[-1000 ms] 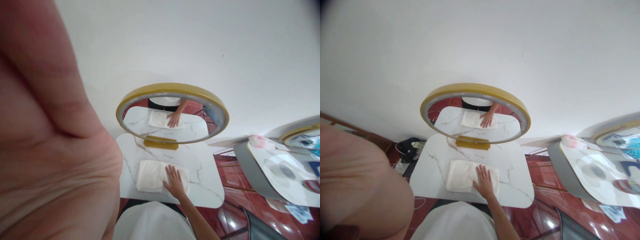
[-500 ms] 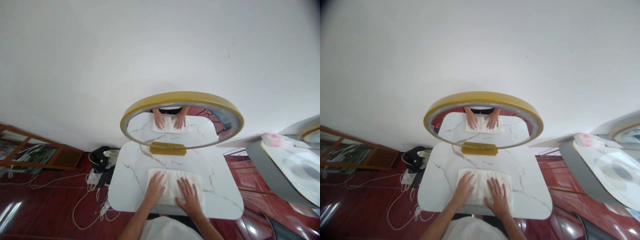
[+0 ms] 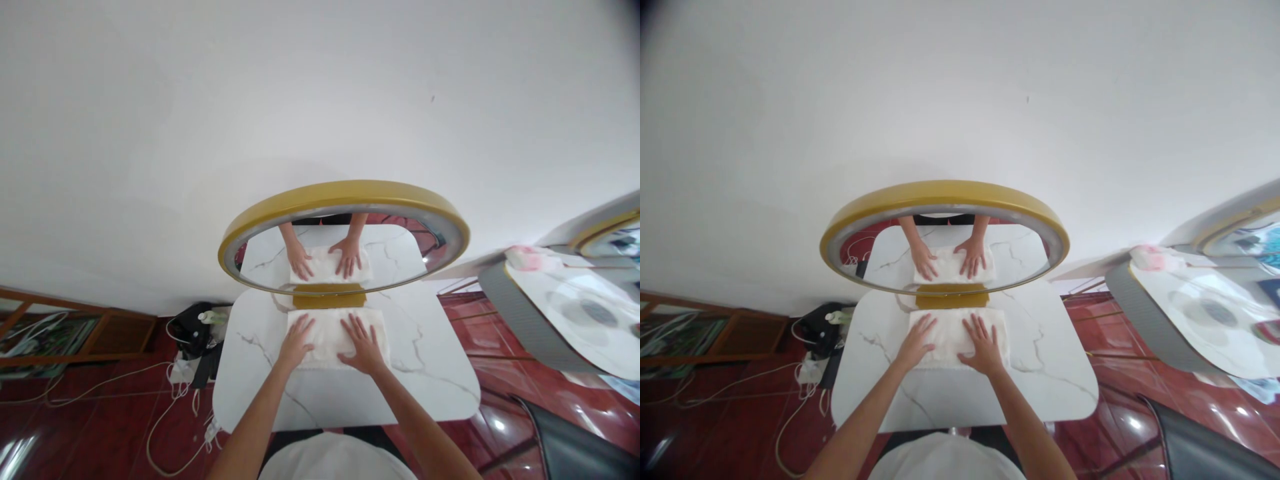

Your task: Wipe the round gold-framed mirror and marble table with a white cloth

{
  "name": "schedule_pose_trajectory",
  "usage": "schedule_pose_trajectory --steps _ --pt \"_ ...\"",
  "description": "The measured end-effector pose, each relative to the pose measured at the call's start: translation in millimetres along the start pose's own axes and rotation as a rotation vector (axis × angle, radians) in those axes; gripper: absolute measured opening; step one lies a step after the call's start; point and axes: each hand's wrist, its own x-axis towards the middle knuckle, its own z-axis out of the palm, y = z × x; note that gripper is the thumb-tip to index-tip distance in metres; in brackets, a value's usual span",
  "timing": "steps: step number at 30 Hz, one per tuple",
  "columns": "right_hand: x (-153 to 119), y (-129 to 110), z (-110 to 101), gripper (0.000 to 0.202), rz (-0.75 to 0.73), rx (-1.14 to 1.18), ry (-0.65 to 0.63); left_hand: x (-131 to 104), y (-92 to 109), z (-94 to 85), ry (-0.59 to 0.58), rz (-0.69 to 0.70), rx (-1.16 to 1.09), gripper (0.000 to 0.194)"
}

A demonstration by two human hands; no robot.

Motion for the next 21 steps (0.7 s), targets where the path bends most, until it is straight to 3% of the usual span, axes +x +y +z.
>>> schedule_pose_trajectory --steps 3,6,11,15,18,21 --pt "0.3 -2.3 0.3 0.087 0.012 0.01 0.011 2.3 4.9 0.2 -0.014 -0.042 -0.004 0.069" --pt "-16.9 -3.0 3.1 0.085 -0.011 0.033 -0.001 -13.2 6.4 11.5 -0.036 -0.06 -0.022 0.069" --pt "-71.8 -0.2 13.4 0.086 -0.073 0.067 -0.07 -71.2 -1.0 45.1 -0.042 0.024 -0.106 0.07" --pt "-109.2 6.5 22.7 0.088 -0.128 0.095 -0.146 -112.3 -6.2 68.7 -0.115 0.056 -0.161 0.087" --pt "-115.7 9.9 27.1 0.089 -0.141 0.095 -0.149 -119.0 -7.7 74.9 -0.137 0.032 -0.144 0.096" --pt "-104.1 9.5 28.3 0.087 -0.128 0.08 -0.091 -105.1 -8.2 69.3 -0.11 0.041 -0.12 0.095"
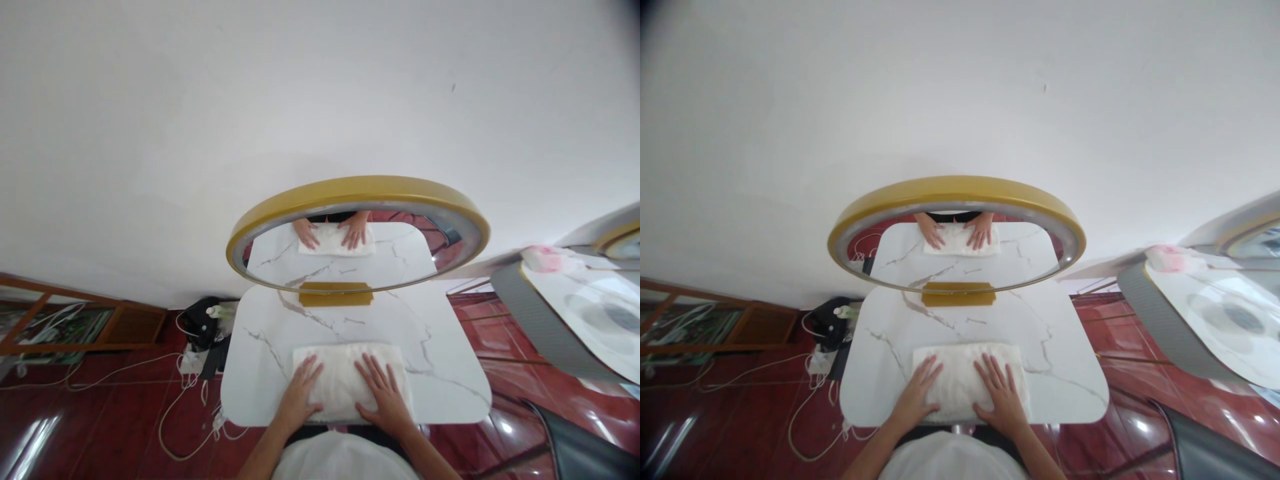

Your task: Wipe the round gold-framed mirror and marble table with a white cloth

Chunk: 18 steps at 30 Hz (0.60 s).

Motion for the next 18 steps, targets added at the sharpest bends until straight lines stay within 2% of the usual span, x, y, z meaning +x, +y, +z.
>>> schedule_pose_trajectory --steps 6,9,13,15,18 --pt "46.8 4.9 -13.7 0.085 0.043 -0.021 0.127 49.0 4.6 -35.2 0.084 -0.007 0.081 0.092" --pt "72.1 14.4 -24.9 0.082 0.093 -0.014 0.209 69.8 6.0 -57.2 0.154 -0.026 0.094 0.078" --pt "98.0 29.6 -37.6 0.065 0.229 -0.027 0.298 87.8 5.8 -83.5 0.281 -0.113 0.148 0.062" --pt "104.9 34.4 -42.3 0.053 0.23 -0.035 0.274 93.7 6.6 -91.1 0.302 -0.154 0.181 0.053" --pt "110.7 37.8 -49.7 0.032 0.198 -0.038 0.253 100.9 9.4 -96.9 0.312 -0.171 0.204 0.025"
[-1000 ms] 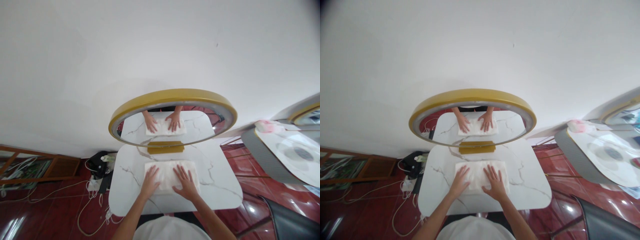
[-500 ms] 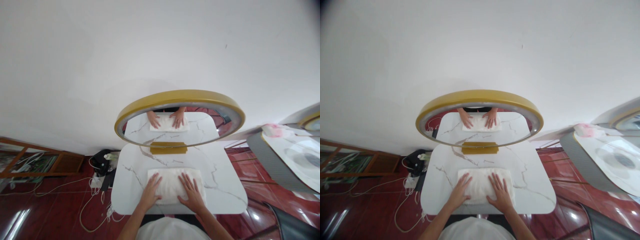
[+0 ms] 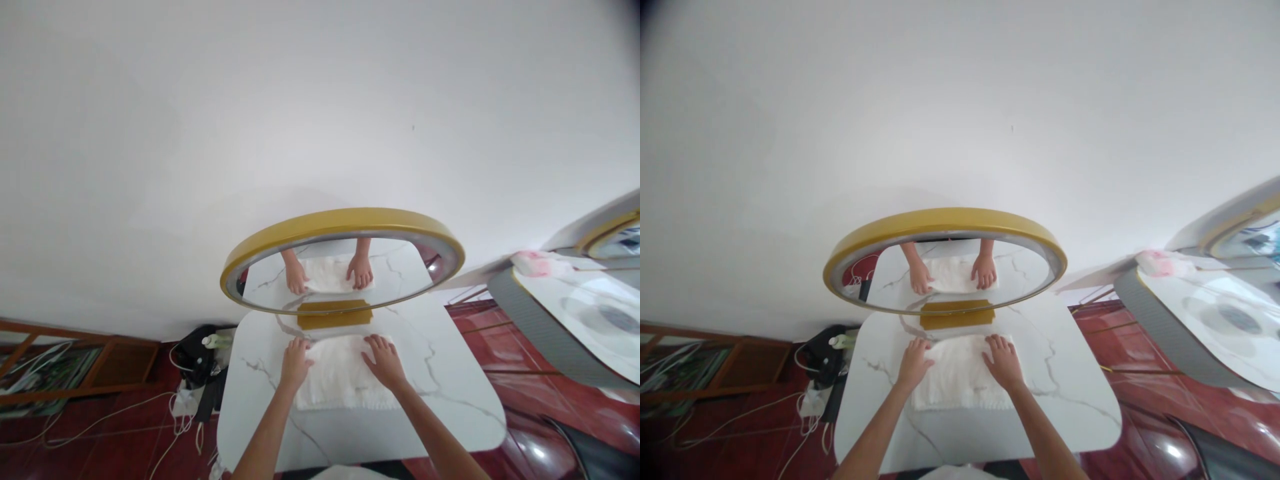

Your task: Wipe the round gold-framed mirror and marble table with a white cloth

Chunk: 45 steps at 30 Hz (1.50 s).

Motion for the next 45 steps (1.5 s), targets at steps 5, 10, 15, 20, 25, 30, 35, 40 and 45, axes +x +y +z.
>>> schedule_pose_trajectory --steps 5,10,15,20,25,30,35,40,45 --pt "19.7 4.2 -14.3 0.028 0.018 -0.001 0.011 13.3 3.8 -10.8 0.053 0.01 -0.007 0.011" --pt "38.4 4.2 -19.3 0.024 0.036 -0.003 0.009 31.4 0.4 -24.5 0.164 -0.027 -0.033 0.009" --pt "32.5 -2.6 -6.3 0.029 0.084 -0.021 -0.031 43.2 -2.7 -25.4 0.247 -0.111 -0.037 0.009" --pt "33.0 -2.0 3.0 0.031 0.184 -0.015 -0.027 36.8 9.1 -17.5 0.281 -0.098 0.014 0.031" --pt "44.3 -3.3 -0.4 0.043 0.272 -0.001 0.054 27.3 28.6 -0.8 0.179 0.064 0.048 0.047" --pt "37.7 -16.0 3.1 0.046 0.087 0.016 0.073 25.5 38.0 17.3 0.147 0.05 0.138 0.06" --pt "31.6 -29.0 14.8 0.064 0.003 -0.045 0.071 30.9 32.3 22.2 0.114 0.067 0.145 0.06" --pt "31.6 -35.8 11.3 0.066 0.004 -0.054 0.038 32.0 24.7 15.2 0.073 0.11 0.135 0.062" --pt "13.8 -39.7 13.5 0.063 -0.241 -0.004 -0.078 10.6 19.0 24.1 0.04 0.226 0.126 0.066"
